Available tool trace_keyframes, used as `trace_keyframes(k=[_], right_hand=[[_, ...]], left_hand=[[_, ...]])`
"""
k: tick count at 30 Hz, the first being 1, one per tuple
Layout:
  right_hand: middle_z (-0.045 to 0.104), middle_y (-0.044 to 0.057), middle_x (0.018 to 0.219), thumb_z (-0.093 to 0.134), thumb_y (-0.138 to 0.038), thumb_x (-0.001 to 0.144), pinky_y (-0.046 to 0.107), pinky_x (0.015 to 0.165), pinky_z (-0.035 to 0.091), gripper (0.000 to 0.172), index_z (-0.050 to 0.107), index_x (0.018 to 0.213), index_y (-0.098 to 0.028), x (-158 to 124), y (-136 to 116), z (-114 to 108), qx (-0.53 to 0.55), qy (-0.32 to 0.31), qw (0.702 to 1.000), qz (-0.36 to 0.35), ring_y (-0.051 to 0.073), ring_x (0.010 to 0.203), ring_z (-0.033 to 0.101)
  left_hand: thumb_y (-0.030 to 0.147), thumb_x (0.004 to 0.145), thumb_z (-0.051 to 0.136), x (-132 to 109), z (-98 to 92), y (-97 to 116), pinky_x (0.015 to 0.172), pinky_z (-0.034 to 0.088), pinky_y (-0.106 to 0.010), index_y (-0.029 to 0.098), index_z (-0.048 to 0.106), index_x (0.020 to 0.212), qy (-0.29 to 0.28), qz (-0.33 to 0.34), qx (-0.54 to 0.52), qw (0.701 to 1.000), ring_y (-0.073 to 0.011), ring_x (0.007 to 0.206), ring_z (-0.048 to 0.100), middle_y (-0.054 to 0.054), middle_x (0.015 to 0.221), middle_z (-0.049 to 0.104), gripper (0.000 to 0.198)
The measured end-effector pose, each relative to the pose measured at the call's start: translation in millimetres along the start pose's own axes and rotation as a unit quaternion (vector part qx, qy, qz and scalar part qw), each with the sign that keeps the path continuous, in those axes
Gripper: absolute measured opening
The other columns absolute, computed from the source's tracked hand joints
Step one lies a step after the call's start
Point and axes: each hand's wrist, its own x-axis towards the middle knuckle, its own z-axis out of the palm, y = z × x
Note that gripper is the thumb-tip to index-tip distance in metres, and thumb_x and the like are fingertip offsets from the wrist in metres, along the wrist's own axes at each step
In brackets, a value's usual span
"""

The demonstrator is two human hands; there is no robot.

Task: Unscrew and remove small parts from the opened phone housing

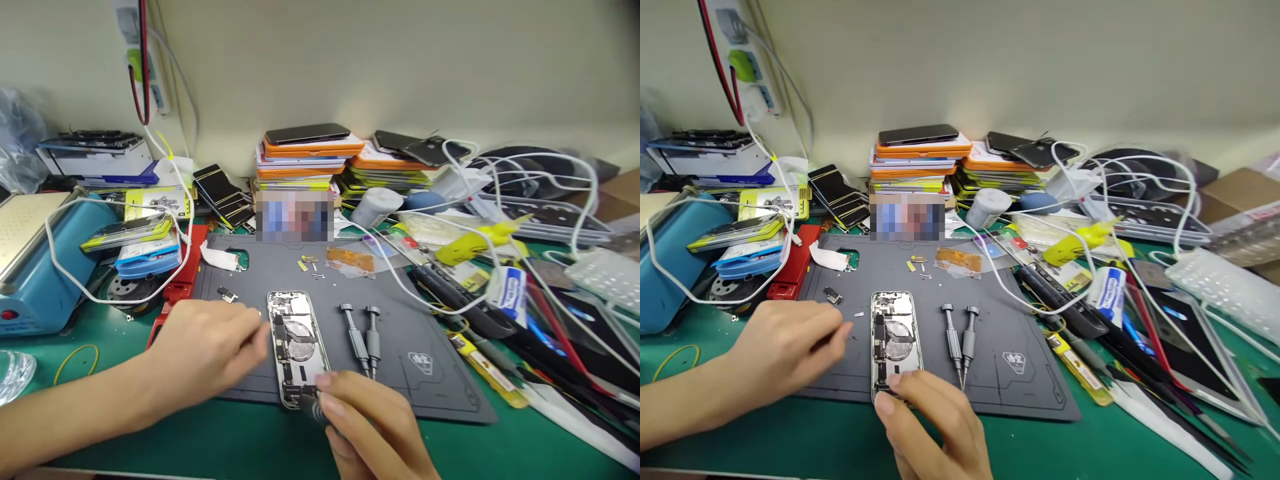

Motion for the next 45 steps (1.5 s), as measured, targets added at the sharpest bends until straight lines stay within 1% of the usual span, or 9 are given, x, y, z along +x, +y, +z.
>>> trace_keyframes(k=[4,8,13,17,28,33,37,41,45], right_hand=[[0.075,0.008,0.103,0.063,0.011,0.09,0.034,0.08,0.066,0.049,0.077,0.129,-0.015,-3,3,-1,0.006,0.004,1.0,-0.001,0.02,0.097,0.075],[0.075,0.009,0.11,0.057,0.013,0.088,0.034,0.081,0.066,0.057,0.075,0.134,-0.015,-5,5,1,0.007,-0.006,1.0,-0.012,0.021,0.103,0.075],[0.073,0.008,0.108,0.056,0.014,0.087,0.034,0.079,0.067,0.062,0.072,0.138,-0.015,-2,5,3,0.028,-0.002,1.0,-0.006,0.02,0.097,0.075],[0.074,0.008,0.106,0.056,0.015,0.086,0.034,0.078,0.067,0.061,0.073,0.137,-0.014,2,5,3,0.03,-0.002,0.999,-0.021,0.02,0.096,0.074],[0.075,0.008,0.106,0.059,0.014,0.088,0.031,0.077,0.067,0.066,0.068,0.146,-0.018,-1,3,1,0.017,-0.009,1.0,-0.006,0.02,0.099,0.075],[0.075,0.008,0.105,0.059,0.015,0.087,0.031,0.078,0.067,0.062,0.07,0.141,-0.015,1,3,0,0.021,-0.004,1.0,-0.006,0.019,0.098,0.075],[0.074,0.008,0.106,0.057,0.015,0.087,0.031,0.078,0.066,0.061,0.07,0.139,-0.014,3,2,0,0.029,-0.009,1.0,-0.008,0.019,0.099,0.074],[0.073,0.009,0.108,0.055,0.017,0.086,0.031,0.082,0.066,0.063,0.07,0.139,-0.013,4,2,1,0.038,-0.007,0.999,-0.002,0.018,0.101,0.073],[0.072,0.009,0.108,0.055,0.017,0.087,0.031,0.08,0.066,0.07,0.065,0.15,-0.013,1,5,1,0.058,-0.012,0.998,-0.007,0.018,0.101,0.073]], left_hand=[[0.028,0.113,0.049,8,-6.4,-24,0.052,0.019,-0.034,0.021,0.059,0.08,-0.117,-0.035,0.145,0.982,-0.0186,0.057,0.063,0.0,0.066,0.065,0.035],[0.03,0.112,0.056,13,-17.4,-29,0.052,0.022,-0.031,0.021,0.066,0.096,-0.265,-0.101,0.145,0.948,-0.0235,0.072,0.075,-0.001,0.084,0.076,0.022],[0.028,0.108,0.068,13,-29.4,-27,0.053,0.031,-0.029,0.021,0.07,0.114,-0.349,-0.105,0.15,0.919,-0.0257,0.088,0.079,-0.005,0.108,0.077,0.01],[0.024,0.103,0.076,9,-27.9,-30,0.056,0.04,-0.029,0.021,0.069,0.123,-0.364,-0.098,0.142,0.915,-0.0269,0.095,0.079,-0.008,0.122,0.073,0.021],[0.025,0.107,0.071,10,-25.3,-32,0.056,0.039,-0.031,0.019,0.069,0.113,-0.374,-0.084,0.139,0.913,-0.0247,0.086,0.077,-0.006,0.116,0.07,0.008],[0.026,0.108,0.07,11,-32.9,-17,0.062,0.044,-0.032,0.022,0.065,0.113,-0.369,-0.085,0.044,0.925,-0.0217,0.083,0.076,-0.002,0.114,0.071,0.009],[0.023,0.104,0.075,1,-30.3,3,0.067,0.048,-0.031,0.025,0.062,0.108,-0.398,-0.041,-0.099,0.911,-0.0209,0.087,0.077,0.004,0.101,0.073,0.014],[0.021,0.107,0.067,-7,-18.6,17,0.065,0.049,-0.034,0.023,0.058,0.106,-0.414,0.019,-0.072,0.907,-0.0235,0.084,0.076,0.001,0.099,0.073,0.009],[0.016,0.107,0.063,-7,-9.8,19,0.063,0.051,-0.035,0.023,0.056,0.105,-0.416,0.025,-0.041,0.908,-0.0248,0.08,0.075,0.0,0.098,0.073,0.009]])
